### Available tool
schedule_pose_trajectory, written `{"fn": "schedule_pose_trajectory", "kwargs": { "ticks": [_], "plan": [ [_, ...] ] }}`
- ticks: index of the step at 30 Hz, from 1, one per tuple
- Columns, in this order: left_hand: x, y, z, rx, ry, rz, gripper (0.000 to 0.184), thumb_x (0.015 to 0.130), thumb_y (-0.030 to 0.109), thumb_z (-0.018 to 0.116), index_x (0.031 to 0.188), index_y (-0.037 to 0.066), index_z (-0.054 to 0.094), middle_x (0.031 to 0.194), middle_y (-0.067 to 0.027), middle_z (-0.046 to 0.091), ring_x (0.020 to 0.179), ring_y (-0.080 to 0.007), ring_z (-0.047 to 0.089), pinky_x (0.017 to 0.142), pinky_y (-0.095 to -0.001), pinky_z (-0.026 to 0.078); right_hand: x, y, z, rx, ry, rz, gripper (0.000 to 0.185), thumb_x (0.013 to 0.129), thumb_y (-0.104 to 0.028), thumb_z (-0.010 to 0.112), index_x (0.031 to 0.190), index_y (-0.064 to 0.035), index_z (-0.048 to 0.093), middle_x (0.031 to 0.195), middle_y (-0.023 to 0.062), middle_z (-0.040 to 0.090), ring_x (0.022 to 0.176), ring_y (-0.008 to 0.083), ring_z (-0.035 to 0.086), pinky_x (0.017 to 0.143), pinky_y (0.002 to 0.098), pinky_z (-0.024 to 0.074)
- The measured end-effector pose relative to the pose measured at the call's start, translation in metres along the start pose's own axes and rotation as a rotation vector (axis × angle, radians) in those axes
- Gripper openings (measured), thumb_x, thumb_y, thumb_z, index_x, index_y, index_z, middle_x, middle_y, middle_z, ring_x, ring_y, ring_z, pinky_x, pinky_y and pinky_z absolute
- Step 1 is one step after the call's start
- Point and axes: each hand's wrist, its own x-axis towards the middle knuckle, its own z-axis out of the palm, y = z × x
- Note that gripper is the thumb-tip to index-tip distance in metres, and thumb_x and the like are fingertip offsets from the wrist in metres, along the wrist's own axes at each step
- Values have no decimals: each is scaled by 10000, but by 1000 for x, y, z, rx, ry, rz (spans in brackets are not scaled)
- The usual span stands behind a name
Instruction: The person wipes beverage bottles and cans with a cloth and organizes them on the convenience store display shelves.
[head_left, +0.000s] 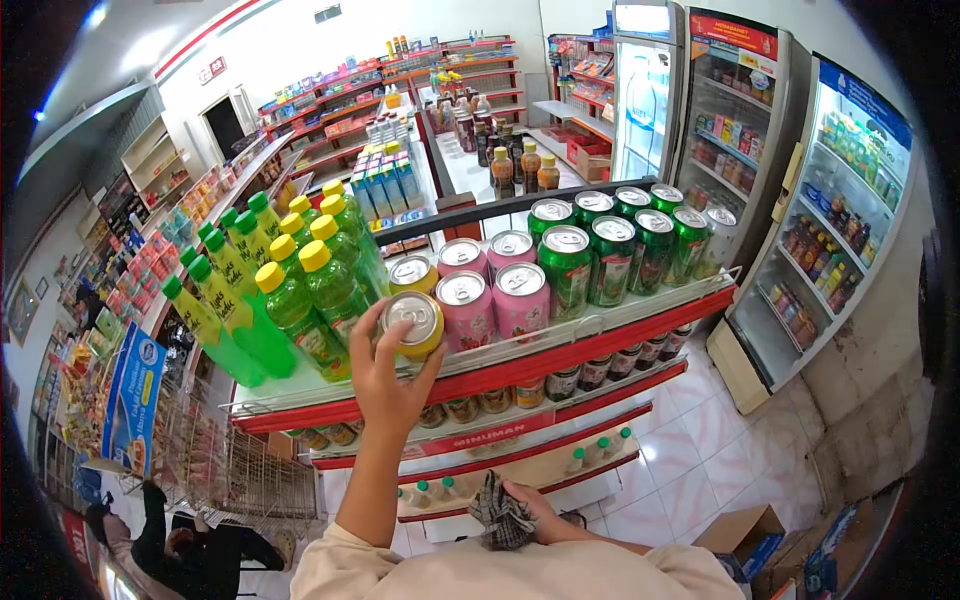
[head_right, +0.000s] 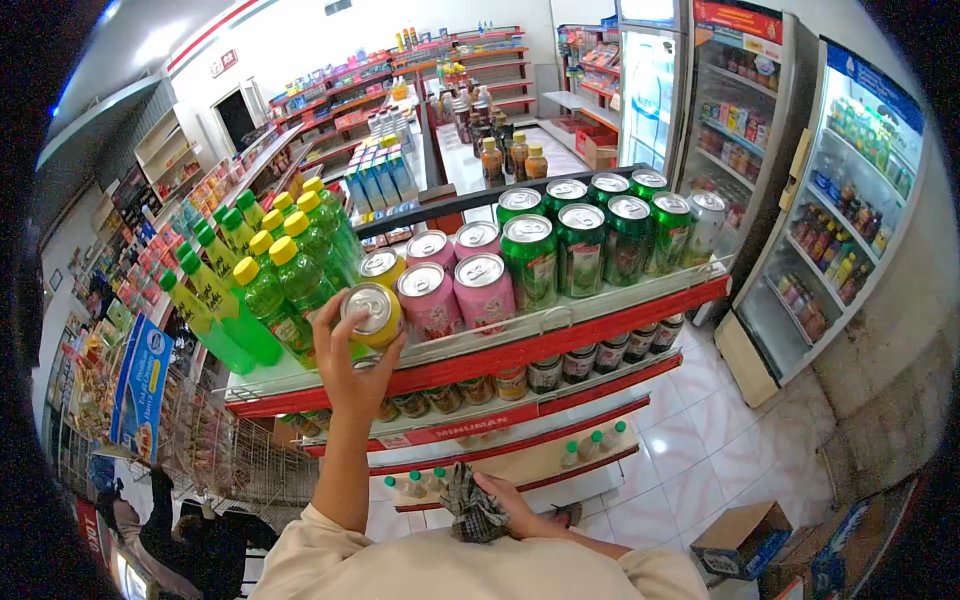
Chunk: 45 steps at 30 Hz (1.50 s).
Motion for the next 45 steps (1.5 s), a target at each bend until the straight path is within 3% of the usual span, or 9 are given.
{"fn": "schedule_pose_trajectory", "kwargs": {
  "ticks": [6, 12, 18, 30, 36, 39, 42, 43, 45],
  "plan": [
    [5, 3, -6, 20, -167, -188, 528, 574, 67, 795, 1028, 82, 526, 1136, -138, 529, 1065, -340, 496, 890, -416, 414, 0, -7, -2, -3, -10, -10, 399, 927, -317, 493, 1145, 14, 538, 1001, 71, 627, 882, 150, 609, 796, 275, 489],
    [17, 25, -18, 381, -122, -26, 457, 595, 136, 783, 985, 47, 561, 1132, -106, 549, 1000, -296, 498, 883, -394, 392, 9, -2, -12, -97, -52, -26, 383, 938, -318, 477, 1098, 22, 550, 966, 52, 613, 858, 122, 577, 783, 262, 457],
    [26, 24, -8, 316, -193, -84, 511, 607, 135, 771, 1072, 40, 581, 1097, -85, 573, 1001, -292, 480, 876, -395, 391, 10, -4, -16, -214, 1, -38, 364, 940, -303, 476, 1091, 18, 558, 959, 36, 605, 870, 100, 547, 805, 246, 431],
    [13, 21, -2, 163, -252, -72, 309, 761, 12, 597, 1067, 11, 554, 1114, -121, 565, 1046, -322, 523, 901, -404, 414, 7, -10, -22, -246, 82, -99, 373, 925, -288, 512, 1116, 30, 554, 983, 48, 606, 865, 99, 550, 784, 245, 443],
    [8, 12, -5, 7, -305, -175, 362, 760, -24, 597, 1106, 19, 498, 1187, -150, 532, 1197, -332, 456, 1004, -411, 335, 3, -14, -20, -180, 120, -99, 356, 922, -279, 525, 1112, 20, 558, 946, 36, 609, 833, 92, 553, 756, 243, 452],
    [7, 9, 0, -38, -266, -141, 443, 751, -2, 622, 1162, 34, 460, 1205, -142, 525, 1247, -319, 414, 1075, -468, 211, -5, -24, -14, -202, 104, -55, 364, 922, -288, 521, 1108, 23, 557, 939, 36, 610, 833, 92, 556, 757, 241, 452],
    [16, 31, 6, 61, -306, -18, 543, 735, 49, 666, 1222, 56, 424, 1220, -126, 521, 1257, -310, 405, 1099, -508, 85, 3, -13, -28, -196, 52, -64, 381, 924, -302, 515, 1107, 30, 554, 951, 42, 611, 842, 95, 557, 767, 240, 449],
    [18, 33, 12, 129, -343, -18, 546, 742, 156, 691, 1225, 67, 450, 1255, -109, 500, 1263, -294, 394, 1095, -522, 45, 4, -12, -30, -191, 59, -57, 390, 924, -305, 514, 1113, 34, 550, 957, 47, 612, 846, 98, 558, 773, 240, 447],
    [21, 35, 23, 290, -351, 5, 539, 746, 212, 690, 1217, 71, 469, 1271, -103, 486, 1266, -288, 381, 1091, -529, 50, 3, -10, -30, -180, 76, -36, 409, 923, -311, 512, 1123, 44, 543, 969, 58, 613, 852, 103, 559, 785, 241, 444]
  ]
}}
